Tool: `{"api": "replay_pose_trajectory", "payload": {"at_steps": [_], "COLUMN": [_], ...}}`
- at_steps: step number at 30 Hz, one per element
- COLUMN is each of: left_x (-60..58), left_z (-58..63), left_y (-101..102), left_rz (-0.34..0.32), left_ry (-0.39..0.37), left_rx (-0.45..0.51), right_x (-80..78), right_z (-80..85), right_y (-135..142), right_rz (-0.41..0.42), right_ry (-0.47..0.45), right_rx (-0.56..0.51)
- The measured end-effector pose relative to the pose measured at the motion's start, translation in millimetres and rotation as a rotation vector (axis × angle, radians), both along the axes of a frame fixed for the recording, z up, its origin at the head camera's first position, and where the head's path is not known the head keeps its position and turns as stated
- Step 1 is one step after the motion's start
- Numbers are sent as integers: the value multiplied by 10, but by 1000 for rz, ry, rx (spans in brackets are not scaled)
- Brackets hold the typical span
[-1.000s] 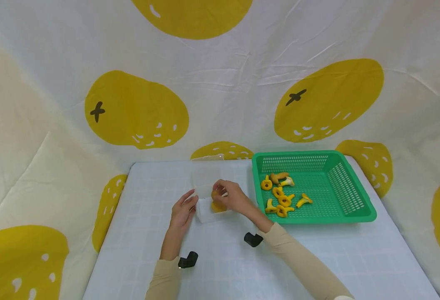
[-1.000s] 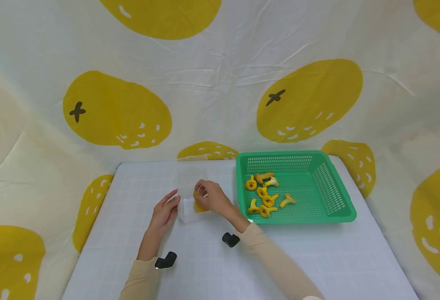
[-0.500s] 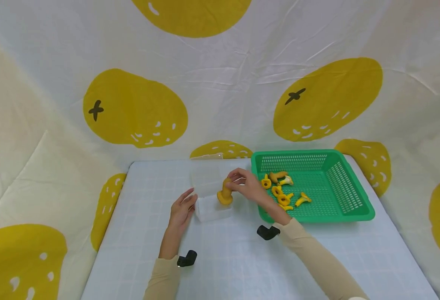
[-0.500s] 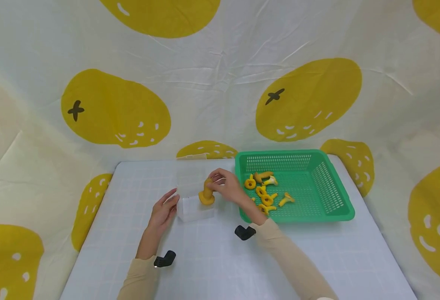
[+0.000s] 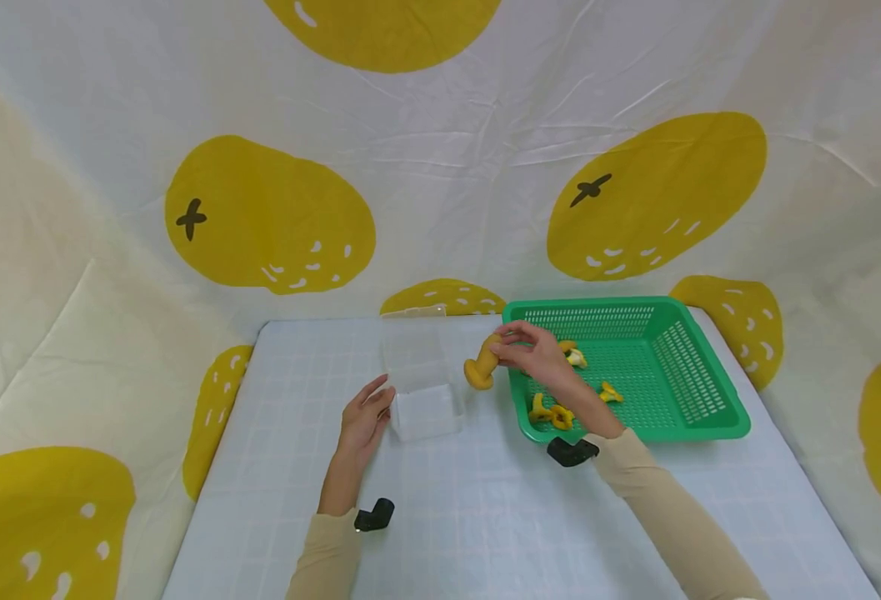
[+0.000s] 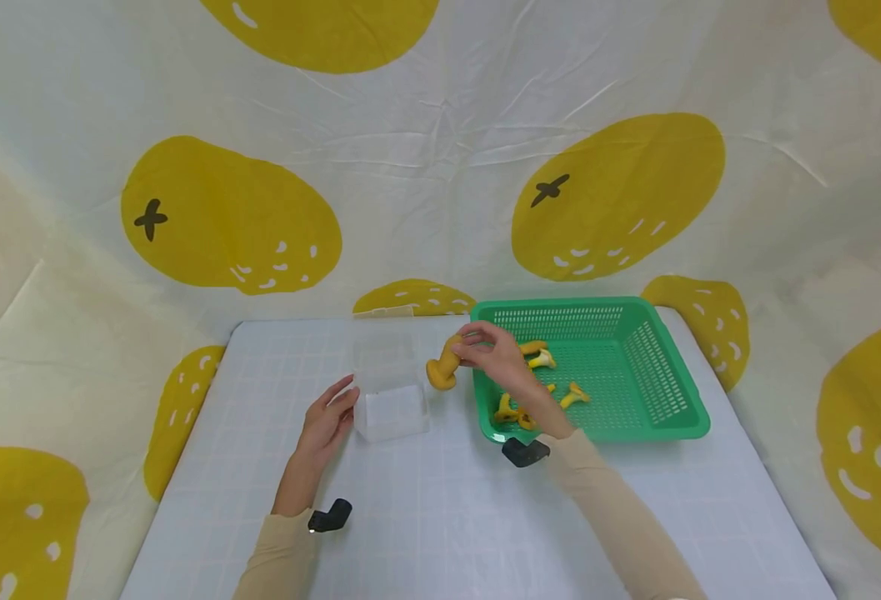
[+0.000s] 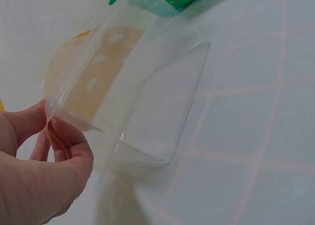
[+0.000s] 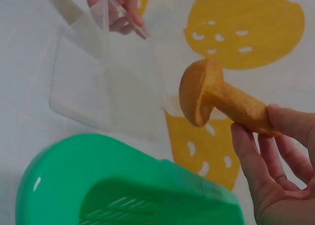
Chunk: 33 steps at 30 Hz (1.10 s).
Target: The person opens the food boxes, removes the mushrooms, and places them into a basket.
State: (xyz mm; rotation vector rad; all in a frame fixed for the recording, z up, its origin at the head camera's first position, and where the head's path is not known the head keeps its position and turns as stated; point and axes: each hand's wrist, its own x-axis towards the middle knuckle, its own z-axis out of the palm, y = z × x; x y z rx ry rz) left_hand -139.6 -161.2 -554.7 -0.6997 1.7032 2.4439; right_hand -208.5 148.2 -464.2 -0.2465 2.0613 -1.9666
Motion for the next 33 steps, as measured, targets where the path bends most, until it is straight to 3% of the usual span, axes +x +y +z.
{"api": "replay_pose_trajectory", "payload": {"at_steps": [8,24,33], "left_x": [-6,-17,-10], "left_z": [16,46,55], "left_y": [5,1,-33], "left_rz": [-14,-19,-34], "left_ry": [4,-10,-21], "left_rx": [-5,-9,-47], "right_x": [-47,-34,-71], "right_z": [-6,-165,-301], "right_y": [333,1068,1400], "right_rz": [-67,-216,-202], "right_ry": [3,7,-38], "right_rx": [41,-18,107]}}
